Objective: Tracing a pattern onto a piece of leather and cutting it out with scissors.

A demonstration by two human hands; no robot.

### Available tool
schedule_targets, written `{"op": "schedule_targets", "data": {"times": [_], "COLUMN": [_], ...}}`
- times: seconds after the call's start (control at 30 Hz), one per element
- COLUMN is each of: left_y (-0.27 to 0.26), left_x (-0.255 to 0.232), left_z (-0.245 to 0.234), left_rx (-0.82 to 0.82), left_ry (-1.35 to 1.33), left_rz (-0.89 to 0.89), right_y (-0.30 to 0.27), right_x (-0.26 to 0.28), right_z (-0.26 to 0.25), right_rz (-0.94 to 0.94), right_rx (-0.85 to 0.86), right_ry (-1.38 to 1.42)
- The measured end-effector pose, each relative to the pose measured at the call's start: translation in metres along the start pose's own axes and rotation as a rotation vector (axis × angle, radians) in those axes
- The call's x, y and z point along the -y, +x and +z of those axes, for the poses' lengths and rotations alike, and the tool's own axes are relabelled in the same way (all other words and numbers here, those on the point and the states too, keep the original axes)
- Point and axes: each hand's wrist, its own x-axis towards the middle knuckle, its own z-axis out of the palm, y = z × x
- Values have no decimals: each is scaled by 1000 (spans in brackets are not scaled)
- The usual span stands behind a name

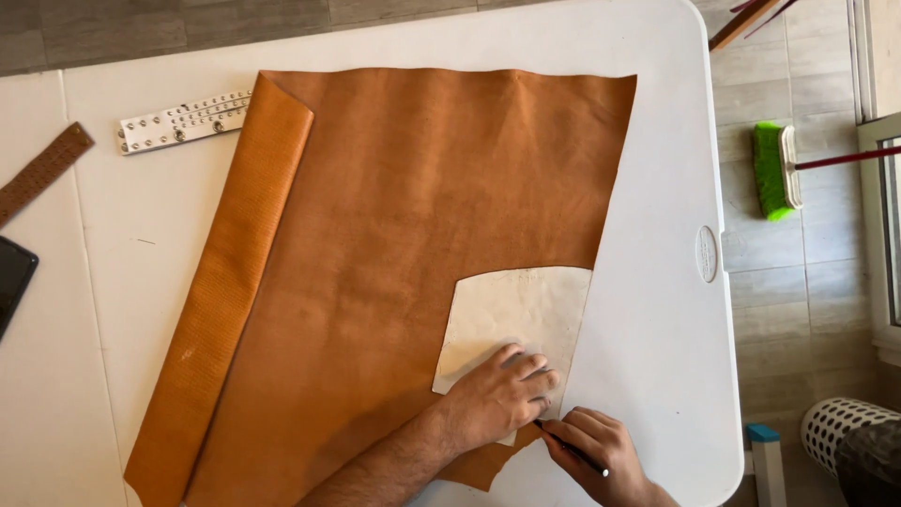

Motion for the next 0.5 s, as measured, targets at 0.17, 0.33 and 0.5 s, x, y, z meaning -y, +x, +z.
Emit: {"op": "schedule_targets", "data": {"times": [0.17,0.33,0.5], "left_y": [4,5,3], "left_x": [1,2,3], "left_z": [-3,-6,-3], "left_rx": [66,99,1], "left_ry": [34,18,-20], "left_rz": [18,12,-1], "right_y": [-8,-8,1], "right_x": [-3,-7,-1], "right_z": [-6,-11,-21], "right_rz": [57,46,32], "right_rx": [15,7,35], "right_ry": [28,35,121]}}
